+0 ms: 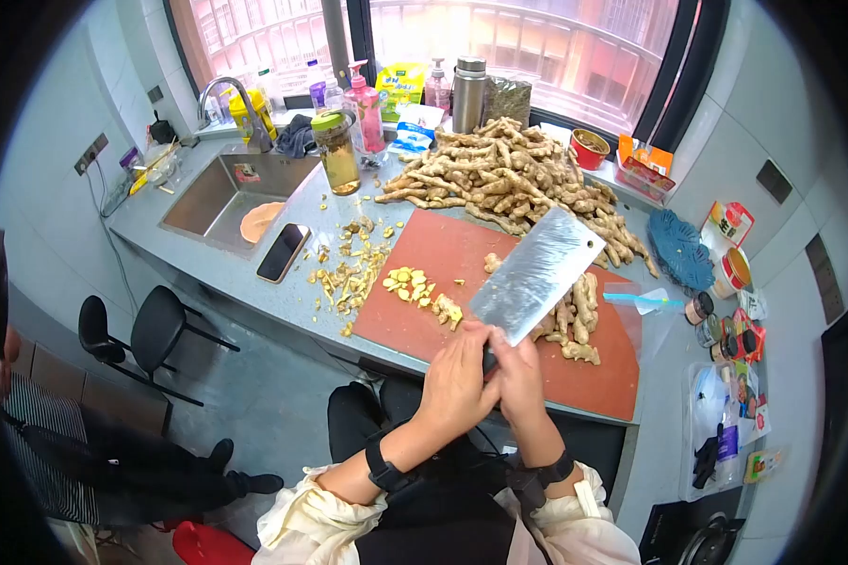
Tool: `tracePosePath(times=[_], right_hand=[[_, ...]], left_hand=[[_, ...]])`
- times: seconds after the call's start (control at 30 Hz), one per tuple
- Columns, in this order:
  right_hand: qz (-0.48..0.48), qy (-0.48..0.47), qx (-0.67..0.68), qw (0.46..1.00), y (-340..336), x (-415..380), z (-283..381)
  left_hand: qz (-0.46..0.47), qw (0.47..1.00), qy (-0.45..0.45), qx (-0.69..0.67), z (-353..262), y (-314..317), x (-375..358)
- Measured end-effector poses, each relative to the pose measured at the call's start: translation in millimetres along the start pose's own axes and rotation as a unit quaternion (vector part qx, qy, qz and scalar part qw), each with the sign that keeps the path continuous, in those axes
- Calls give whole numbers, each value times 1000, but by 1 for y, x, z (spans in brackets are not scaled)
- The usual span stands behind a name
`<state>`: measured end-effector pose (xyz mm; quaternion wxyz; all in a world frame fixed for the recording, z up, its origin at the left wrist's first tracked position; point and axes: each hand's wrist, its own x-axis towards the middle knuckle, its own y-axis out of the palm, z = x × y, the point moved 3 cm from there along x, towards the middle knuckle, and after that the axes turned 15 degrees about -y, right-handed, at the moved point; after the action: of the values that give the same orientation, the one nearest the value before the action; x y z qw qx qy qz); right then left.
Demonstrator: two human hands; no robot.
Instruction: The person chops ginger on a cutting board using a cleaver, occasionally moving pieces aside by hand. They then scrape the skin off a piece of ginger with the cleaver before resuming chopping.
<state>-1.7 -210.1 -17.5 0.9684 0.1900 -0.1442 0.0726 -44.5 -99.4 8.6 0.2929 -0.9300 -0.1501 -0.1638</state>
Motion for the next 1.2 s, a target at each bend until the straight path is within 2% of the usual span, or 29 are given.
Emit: tracePosePath(times=[0.07,0.1,0.17,0.23,0.3,0.37,0.43,0.5,0.63,0.73,0.87,0.93,0.97,1.03,1.13,1.2], right_hand=[[-33,-5,-18,999,-7,6,20],[-83,-3,-1,997,-11,10,25],[-62,-2,-40,997,-41,17,27],[-76,-6,-57,995,-48,21,40],[-43,9,-58,997,-59,23,48],[-49,13,-64,997,-60,24,56],[0,6,-189,982,-59,24,63],[-10,13,-180,984,-56,22,67],[38,42,-182,982,-67,25,61],[61,55,-171,982,-63,30,57],[103,100,-151,978,-45,40,58],[129,121,-135,975,-41,45,48],[155,142,-119,970,-36,46,44],[158,158,-145,964,-17,48,35],[256,162,-140,943,19,52,18],[285,175,-127,934,39,52,0]], left_hand=[[0,999,6,-42,-3,-1,-5],[0,999,4,-42,3,0,-3],[19,996,-42,79,29,10,3],[8,994,-41,102,45,15,18],[-1,980,-39,197,61,23,32],[-21,978,-20,206,70,30,42],[6,967,-18,254,77,36,47],[-2,964,-14,266,80,40,49],[-31,954,1,299,82,36,45],[-44,964,26,260,86,27,42],[-30,983,-5,181,89,5,37],[-85,989,-26,120,84,-20,28],[-85,989,-25,119,83,-31,24],[-130,985,-89,76,89,-57,16],[-204,974,-89,42,96,-91,5],[-222,969,-95,50,104,-105,-3]])
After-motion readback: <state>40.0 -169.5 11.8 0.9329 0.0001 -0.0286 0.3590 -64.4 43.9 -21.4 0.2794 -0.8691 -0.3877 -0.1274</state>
